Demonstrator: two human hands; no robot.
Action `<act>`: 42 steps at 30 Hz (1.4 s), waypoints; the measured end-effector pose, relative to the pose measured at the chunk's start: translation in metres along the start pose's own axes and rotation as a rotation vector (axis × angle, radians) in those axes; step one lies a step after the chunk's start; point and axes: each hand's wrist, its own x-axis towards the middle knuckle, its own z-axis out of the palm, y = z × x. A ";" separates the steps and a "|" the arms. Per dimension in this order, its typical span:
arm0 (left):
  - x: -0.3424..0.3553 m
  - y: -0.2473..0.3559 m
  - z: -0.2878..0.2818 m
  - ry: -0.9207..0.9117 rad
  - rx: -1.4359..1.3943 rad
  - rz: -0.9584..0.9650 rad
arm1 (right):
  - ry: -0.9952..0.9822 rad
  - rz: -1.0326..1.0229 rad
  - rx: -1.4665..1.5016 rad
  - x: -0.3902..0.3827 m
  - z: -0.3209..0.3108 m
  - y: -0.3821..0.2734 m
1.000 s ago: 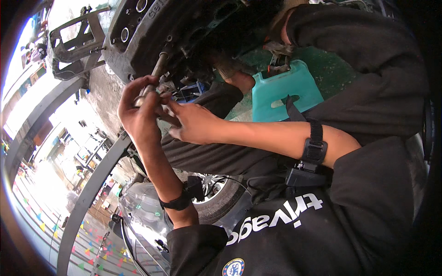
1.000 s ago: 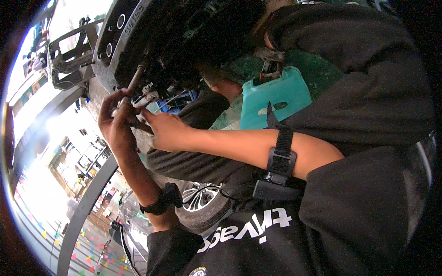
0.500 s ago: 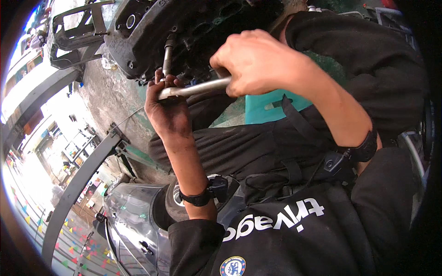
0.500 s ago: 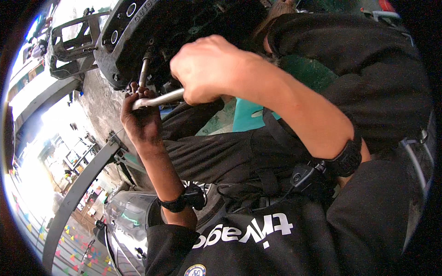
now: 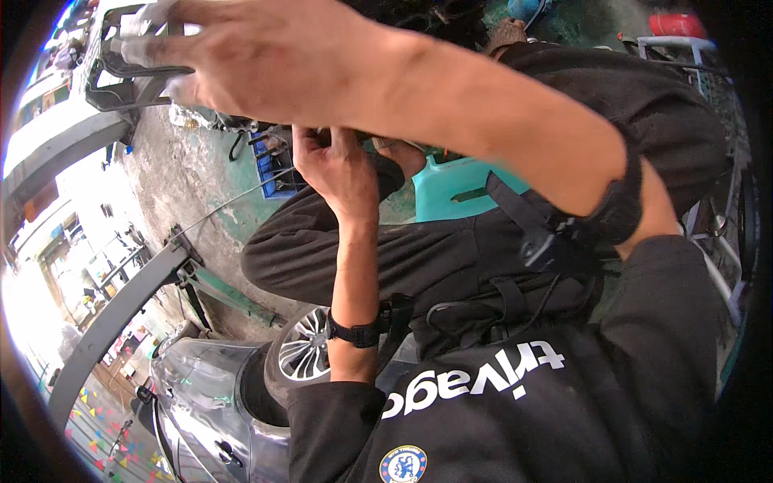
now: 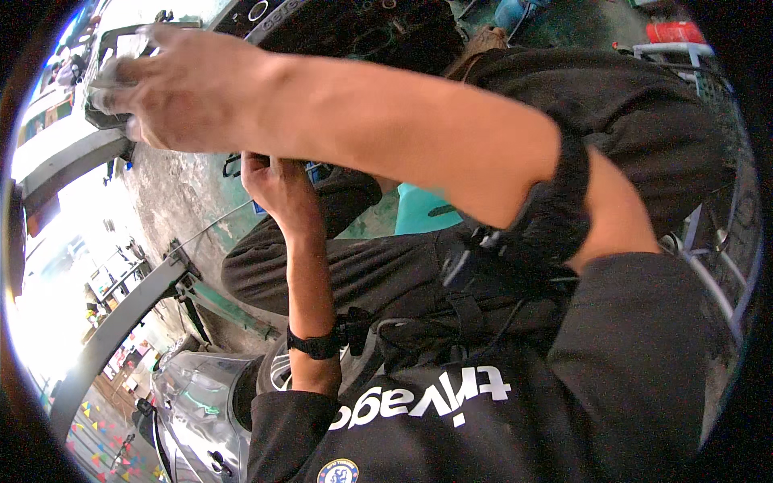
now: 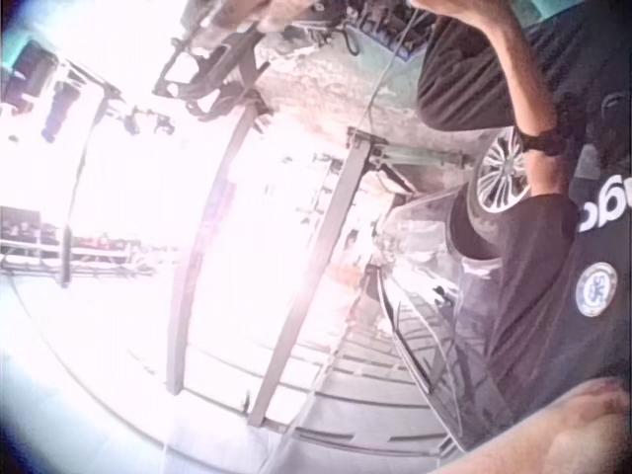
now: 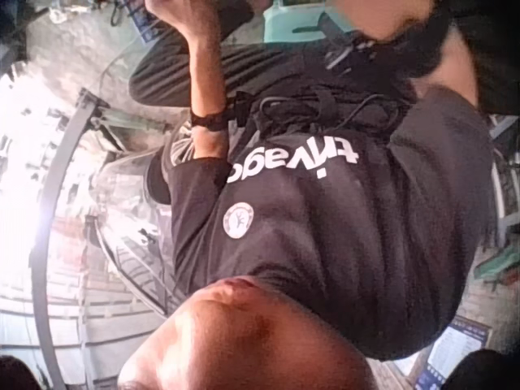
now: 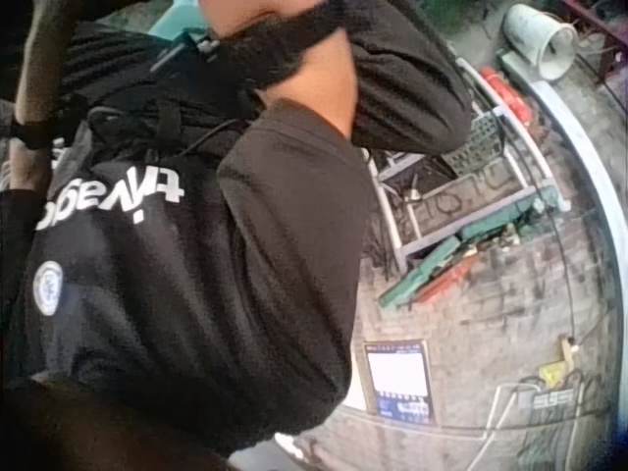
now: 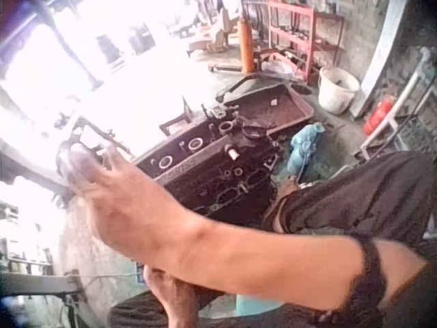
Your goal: The person is sitting on the floor of a workshop, working on a car engine block. They use a socket wrench to tighten bolts on the engine head, methodically moving from one bolt to the next.
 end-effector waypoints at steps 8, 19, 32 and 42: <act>-0.003 -0.015 -0.014 -0.175 -0.152 0.174 | -0.079 0.618 0.642 -0.099 0.019 -0.041; 0.008 0.019 -0.003 -0.098 -0.685 -0.411 | -0.356 1.548 1.218 -0.109 0.003 -0.020; 0.014 0.038 -0.012 -0.184 0.131 -0.269 | 0.123 1.916 2.028 -0.104 0.018 -0.044; 0.049 0.055 -0.053 0.011 0.413 0.004 | 0.261 1.658 2.275 -0.086 0.037 -0.057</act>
